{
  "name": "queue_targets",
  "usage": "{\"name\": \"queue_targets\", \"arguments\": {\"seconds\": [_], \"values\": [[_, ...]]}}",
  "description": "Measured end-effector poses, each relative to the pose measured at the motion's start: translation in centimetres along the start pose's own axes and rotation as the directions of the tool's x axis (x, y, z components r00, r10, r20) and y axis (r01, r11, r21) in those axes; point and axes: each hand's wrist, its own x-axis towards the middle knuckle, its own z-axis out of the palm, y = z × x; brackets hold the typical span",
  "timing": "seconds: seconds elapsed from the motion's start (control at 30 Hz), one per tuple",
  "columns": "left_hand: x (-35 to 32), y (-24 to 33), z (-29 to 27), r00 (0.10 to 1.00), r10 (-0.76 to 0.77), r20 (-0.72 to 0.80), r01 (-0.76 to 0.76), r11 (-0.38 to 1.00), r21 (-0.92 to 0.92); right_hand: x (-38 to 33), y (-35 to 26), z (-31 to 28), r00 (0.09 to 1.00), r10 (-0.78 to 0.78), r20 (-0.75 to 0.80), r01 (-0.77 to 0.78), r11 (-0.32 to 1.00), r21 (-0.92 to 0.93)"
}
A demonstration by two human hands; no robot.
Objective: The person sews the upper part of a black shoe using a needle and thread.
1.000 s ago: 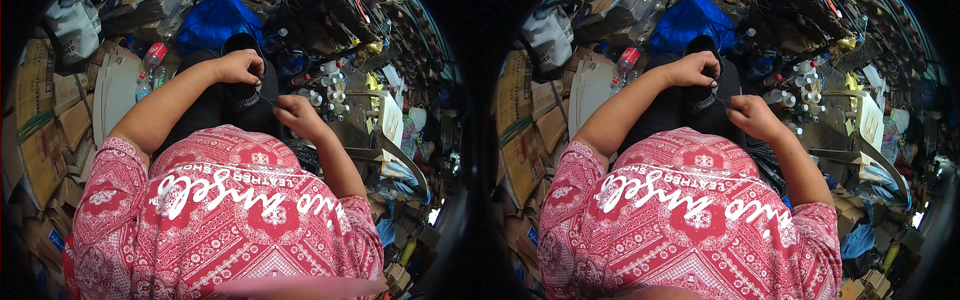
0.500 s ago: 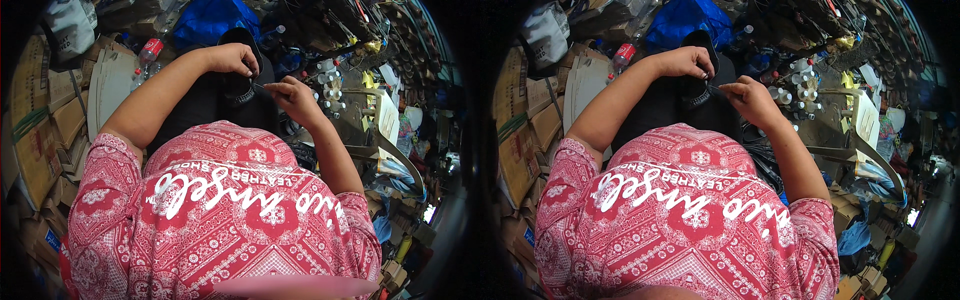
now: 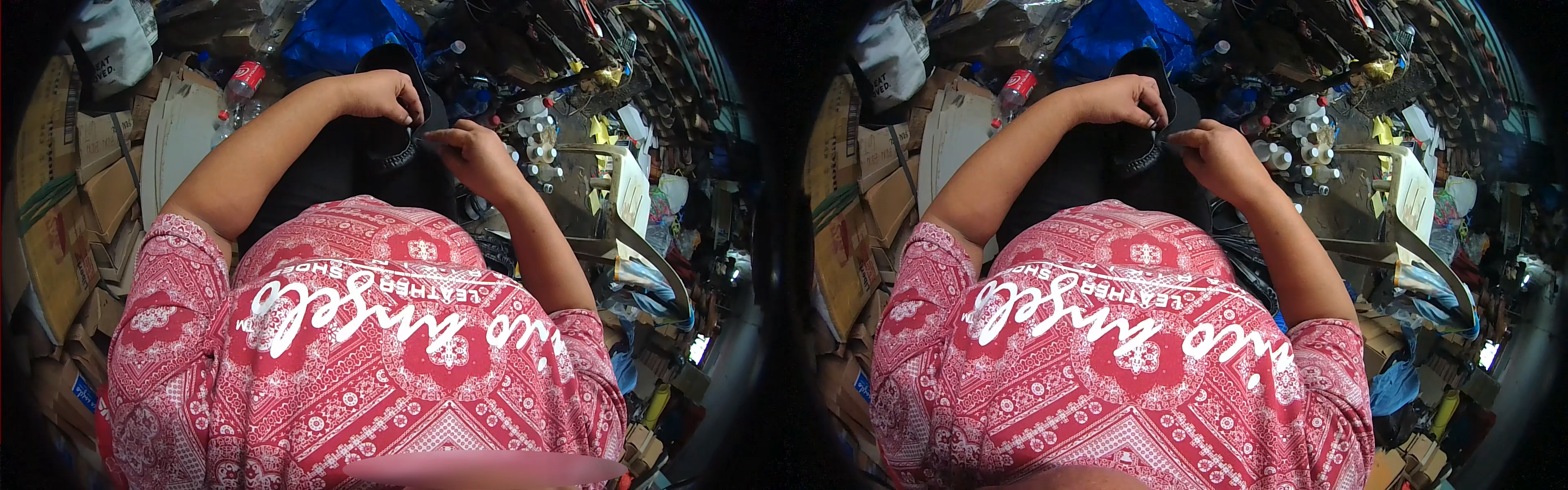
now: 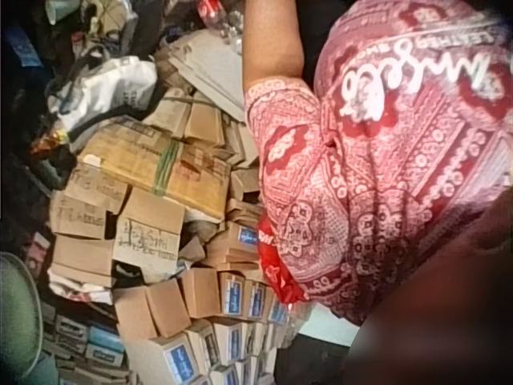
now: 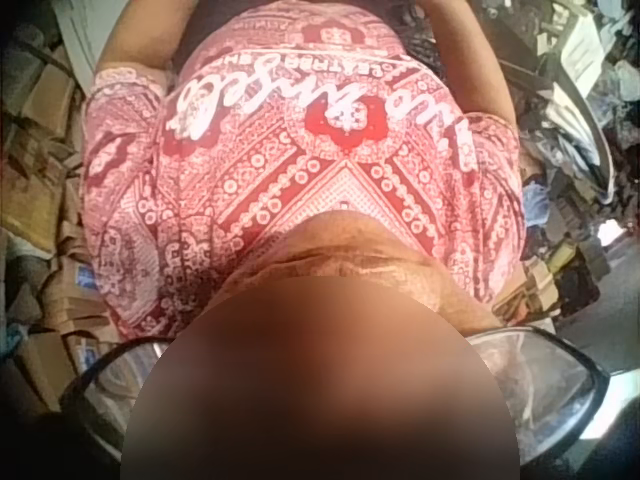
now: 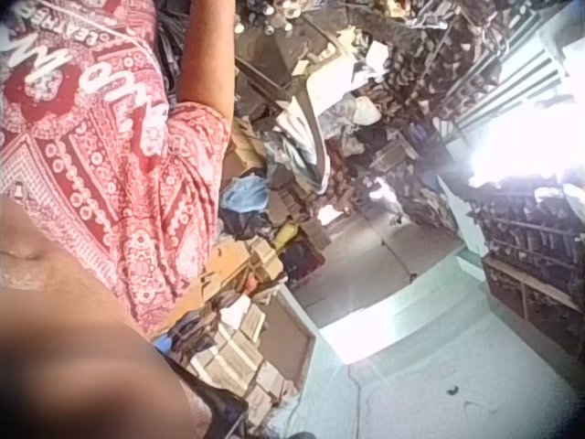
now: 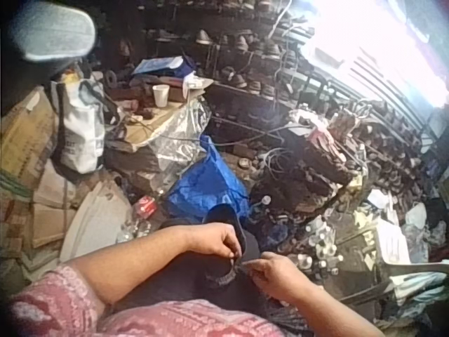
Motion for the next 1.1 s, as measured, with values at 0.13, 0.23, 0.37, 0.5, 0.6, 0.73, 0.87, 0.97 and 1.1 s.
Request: {"name": "queue_targets", "arguments": {"seconds": [0.13, 0.23, 0.37, 0.5, 0.6, 0.73, 0.87, 0.97, 1.1], "values": [[-0.2, 0.3, -0.1, 1.0, 0.015, 0.0, -0.015, 0.998, 0.067, 0.3, 1.6, 1.0, 0.998, -0.057, -0.028, 0.059, 0.994, 0.089], [-0.6, 0.5, 0.0, 0.999, 0.046, -0.007, -0.045, 0.991, 0.128, 0.7, 3.8, 1.5, 0.999, -0.018, 0.034, 0.01, 0.975, 0.222], [-0.6, 0.4, 0.3, 0.999, 0.03, -0.039, -0.025, 0.993, 0.119, 1.4, 6.2, 2.1, 0.989, 0.018, 0.145, -0.078, 0.904, 0.42], [-0.6, 0.1, 0.5, 0.997, 0.052, -0.065, -0.043, 0.99, 0.132, 1.8, 6.7, 2.3, 0.979, 0.002, 0.203, -0.114, 0.833, 0.541], [-0.5, -0.1, 0.6, 0.996, 0.06, -0.073, -0.049, 0.988, 0.143, 2.0, 6.1, 2.2, 0.962, 0.066, 0.266, -0.213, 0.79, 0.574], [-0.5, 0.3, 0.6, 0.997, 0.038, -0.074, -0.026, 0.986, 0.163, 1.6, 5.9, 3.4, 0.978, 0.081, 0.194, -0.178, 0.815, 0.552], [-0.6, 0.1, 0.6, 0.995, 0.056, -0.085, -0.042, 0.987, 0.153, 1.9, 6.1, 2.8, 0.98, 0.07, 0.185, -0.161, 0.825, 0.541], [-0.6, -0.1, 0.8, 0.992, 0.077, -0.099, -0.062, 0.987, 0.147, 2.3, 6.7, 2.1, 0.969, 0.036, 0.243, -0.172, 0.807, 0.565], [-0.5, -0.1, 1.0, 0.992, 0.066, -0.111, -0.047, 0.985, 0.165, 2.4, 6.7, 2.8, 0.976, 0.021, 0.217, -0.144, 0.812, 0.566]]}}
